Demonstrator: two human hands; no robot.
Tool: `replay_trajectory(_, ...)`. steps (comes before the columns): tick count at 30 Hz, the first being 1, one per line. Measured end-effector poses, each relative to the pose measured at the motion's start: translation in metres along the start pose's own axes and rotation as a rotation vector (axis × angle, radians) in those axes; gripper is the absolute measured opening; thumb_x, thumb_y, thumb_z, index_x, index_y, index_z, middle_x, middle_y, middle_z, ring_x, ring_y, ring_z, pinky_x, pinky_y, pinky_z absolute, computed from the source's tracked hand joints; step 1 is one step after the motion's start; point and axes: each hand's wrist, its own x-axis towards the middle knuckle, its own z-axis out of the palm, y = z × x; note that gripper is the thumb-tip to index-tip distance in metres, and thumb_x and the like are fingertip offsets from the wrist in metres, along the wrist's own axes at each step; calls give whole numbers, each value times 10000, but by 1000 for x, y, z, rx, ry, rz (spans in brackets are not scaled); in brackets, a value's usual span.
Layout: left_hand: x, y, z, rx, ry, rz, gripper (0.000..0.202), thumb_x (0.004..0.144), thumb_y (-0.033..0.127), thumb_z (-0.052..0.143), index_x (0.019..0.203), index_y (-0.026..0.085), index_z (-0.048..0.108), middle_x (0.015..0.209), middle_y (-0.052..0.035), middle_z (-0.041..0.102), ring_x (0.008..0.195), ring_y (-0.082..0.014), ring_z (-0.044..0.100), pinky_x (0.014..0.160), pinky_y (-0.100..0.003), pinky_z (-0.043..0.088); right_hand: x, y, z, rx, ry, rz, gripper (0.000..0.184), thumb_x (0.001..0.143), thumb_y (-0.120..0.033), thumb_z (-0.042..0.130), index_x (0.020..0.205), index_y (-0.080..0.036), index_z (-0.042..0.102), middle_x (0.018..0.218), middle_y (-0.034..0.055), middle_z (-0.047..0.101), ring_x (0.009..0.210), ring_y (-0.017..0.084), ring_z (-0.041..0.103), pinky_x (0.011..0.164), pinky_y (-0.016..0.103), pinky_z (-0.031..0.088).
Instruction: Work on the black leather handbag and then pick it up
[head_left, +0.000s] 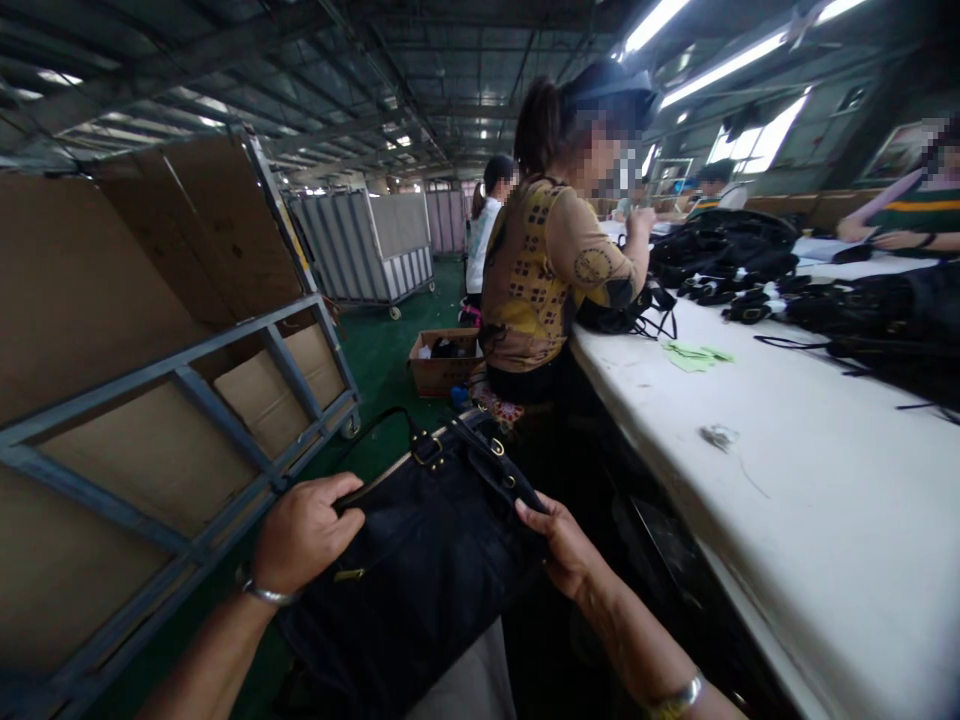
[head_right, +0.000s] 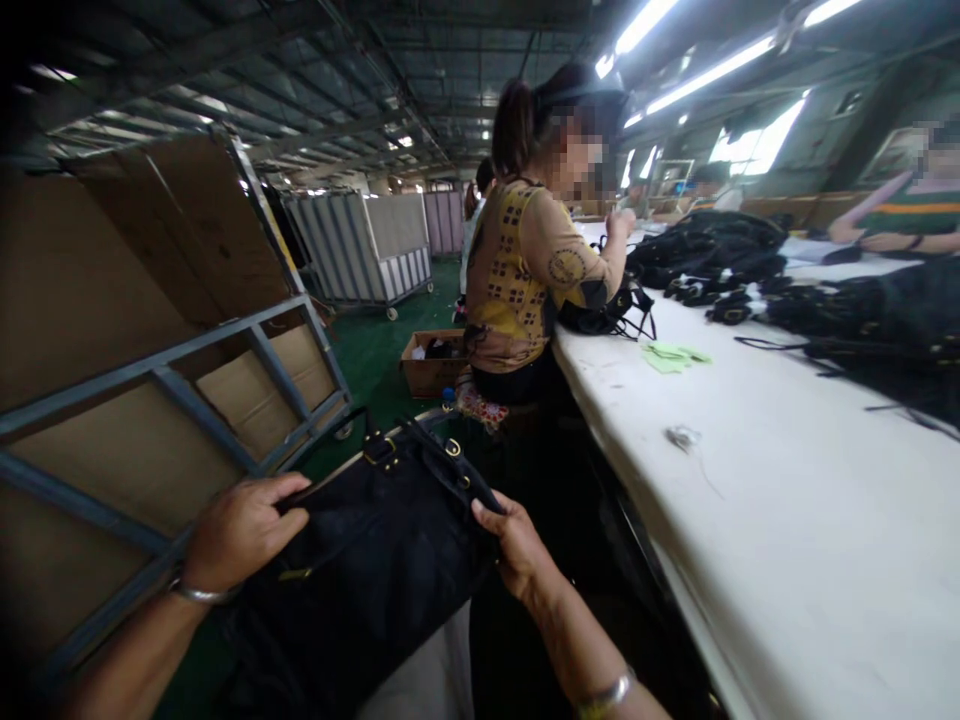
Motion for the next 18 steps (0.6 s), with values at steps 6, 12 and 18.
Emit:
replay_trajectory(6, -26, 22, 31, 60, 255, 491, 167, 827, 79, 516, 811, 155, 663, 778, -58, 645, 783, -195, 591, 795, -350, 463, 21, 18, -38, -299, 2, -187, 297, 605, -262, 742, 893, -194, 712, 846, 7, 717, 828, 198, 634, 785, 316, 477)
replay_trajectory(12, -101, 45, 93, -55, 28, 614, 218, 877, 72, 478, 689, 155, 551, 687, -32, 484, 672, -166, 416, 646, -350, 335, 12, 77, -91, -706, -77, -278, 286, 627, -254, 676, 903, -203, 731, 1023, 84, 697, 1041, 289, 598, 954, 433, 453)
replay_trajectory(18, -191, 52, 129, -163, -79, 611, 277, 925, 92, 367, 702, 155, 520, 706, -27, 504, 653, -153, 423, 615, -354, 264, -33, 139, -116, -1052, -154, -277, 308, 889, -268, 500, 1135, -274, 685, 1302, 96, 609, 1274, 292, 472, 1107, 516, 332)
